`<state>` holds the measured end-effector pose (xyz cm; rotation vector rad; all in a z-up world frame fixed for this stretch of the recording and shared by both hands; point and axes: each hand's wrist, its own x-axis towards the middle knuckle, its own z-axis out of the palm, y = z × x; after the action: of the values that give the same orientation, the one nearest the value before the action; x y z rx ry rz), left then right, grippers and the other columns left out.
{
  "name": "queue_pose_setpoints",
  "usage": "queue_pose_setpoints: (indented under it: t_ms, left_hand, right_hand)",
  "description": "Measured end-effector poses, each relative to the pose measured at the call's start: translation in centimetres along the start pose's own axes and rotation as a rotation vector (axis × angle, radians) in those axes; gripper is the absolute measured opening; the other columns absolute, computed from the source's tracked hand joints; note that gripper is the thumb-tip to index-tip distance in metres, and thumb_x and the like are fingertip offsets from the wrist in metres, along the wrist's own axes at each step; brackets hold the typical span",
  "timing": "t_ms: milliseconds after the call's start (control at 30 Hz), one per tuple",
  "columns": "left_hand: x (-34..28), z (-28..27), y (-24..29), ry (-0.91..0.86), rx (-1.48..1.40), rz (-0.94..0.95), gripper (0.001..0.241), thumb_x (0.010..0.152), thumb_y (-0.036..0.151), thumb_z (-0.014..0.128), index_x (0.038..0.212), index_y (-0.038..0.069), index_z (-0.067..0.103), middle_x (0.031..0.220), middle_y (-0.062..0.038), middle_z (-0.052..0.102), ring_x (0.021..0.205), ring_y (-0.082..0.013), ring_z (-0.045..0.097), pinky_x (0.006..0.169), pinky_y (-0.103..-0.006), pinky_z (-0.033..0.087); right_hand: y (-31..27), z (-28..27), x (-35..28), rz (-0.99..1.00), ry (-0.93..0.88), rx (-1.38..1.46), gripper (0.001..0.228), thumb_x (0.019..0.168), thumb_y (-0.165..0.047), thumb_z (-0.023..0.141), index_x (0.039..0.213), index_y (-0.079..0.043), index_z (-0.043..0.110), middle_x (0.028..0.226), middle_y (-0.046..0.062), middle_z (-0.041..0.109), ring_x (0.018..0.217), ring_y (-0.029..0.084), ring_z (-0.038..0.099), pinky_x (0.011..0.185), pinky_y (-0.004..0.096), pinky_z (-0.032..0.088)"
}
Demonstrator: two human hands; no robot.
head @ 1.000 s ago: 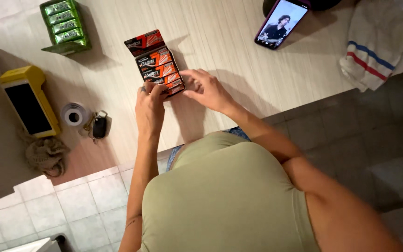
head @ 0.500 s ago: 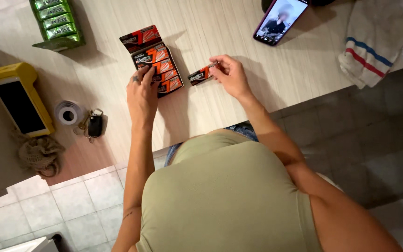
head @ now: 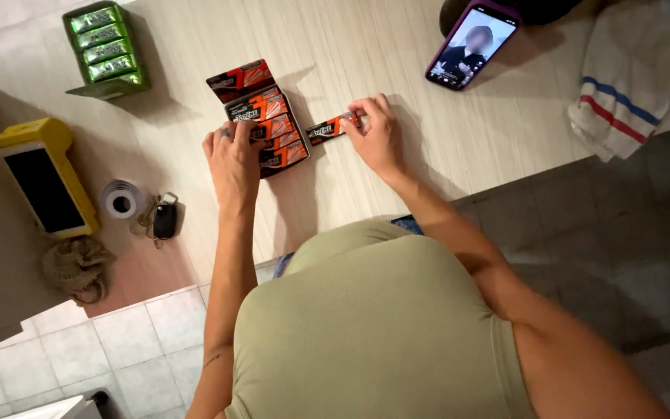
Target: Organizing and stocking small packs of gum into a cardboard display box on a counter.
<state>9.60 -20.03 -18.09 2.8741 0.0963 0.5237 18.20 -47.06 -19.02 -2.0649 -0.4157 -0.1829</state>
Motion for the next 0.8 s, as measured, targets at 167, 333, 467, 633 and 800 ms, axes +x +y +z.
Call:
queue_pose_setpoints:
  t_ms: [167, 333, 467, 633, 800]
  left_hand:
    - [-0.3, 0.5, 0.5, -0.013, 0.015, 0.051, 0.037, 0.083, 0.02, 0.085, 0.114, 0.017, 0.066, 0.099, -0.006, 0.063, 0.097, -0.0279, 0.064, 0.094, -0.0399, 0.044]
    - [0.1, -0.8, 1.7, -0.048, -0.061, -0.012, 0.035, 0.08, 0.008, 0.087, 0.108, 0.011, 0.065, 0.109, -0.01, 0.06, 0.094, -0.0337, 0.063, 0.081, -0.0429, 0.05]
    - [0.4, -0.2, 0.8, -0.054, -0.291, -0.072, 0.043, 0.081, 0.0, 0.084, 0.116, 0.008, 0.06, 0.108, -0.012, 0.057, 0.094, -0.0402, 0.066, 0.083, -0.0476, 0.054]
    - [0.0, -0.8, 1.0, 0.047, -0.136, -0.028, 0.043, 0.08, 0.01, 0.087, 0.114, 0.014, 0.062, 0.098, -0.004, 0.054, 0.095, -0.031, 0.057, 0.084, -0.0428, 0.045]
    - [-0.6, -3.1, 5.6, 0.129, -0.476, 0.043, 0.016, 0.092, 0.004, 0.078, 0.104, 0.014, 0.073, 0.098, -0.01, 0.062, 0.095, -0.0327, 0.063, 0.082, -0.039, 0.052]
  right_hand:
    - [-0.3, 0.0, -0.3, -0.022, 0.038, -0.003, 0.021, 0.088, -0.017, 0.081, 0.103, -0.014, 0.067, 0.091, 0.002, 0.061, 0.059, 0.022, 0.067, 0.055, 0.032, 0.053]
    - [0.1, 0.2, -0.3, -0.045, 0.047, -0.024, 0.02, 0.086, -0.017, 0.08, 0.102, -0.017, 0.067, 0.093, 0.0, 0.063, 0.058, 0.023, 0.067, 0.055, 0.033, 0.053]
    - [-0.1, 0.1, -0.4, -0.058, 0.051, -0.02, 0.02, 0.086, -0.016, 0.079, 0.102, -0.018, 0.068, 0.093, -0.001, 0.063, 0.058, 0.021, 0.065, 0.054, 0.032, 0.052]
    - [-1.3, -0.6, -0.7, -0.074, 0.032, 0.069, 0.021, 0.089, -0.009, 0.077, 0.107, -0.013, 0.067, 0.107, 0.002, 0.059, 0.054, 0.021, 0.062, 0.053, 0.031, 0.052]
    - [-4.6, -1.8, -0.5, -0.265, -0.2, 0.272, 0.042, 0.095, -0.022, 0.083, 0.132, -0.013, 0.067, 0.127, 0.013, 0.056, 0.067, 0.014, 0.058, 0.055, 0.026, 0.051]
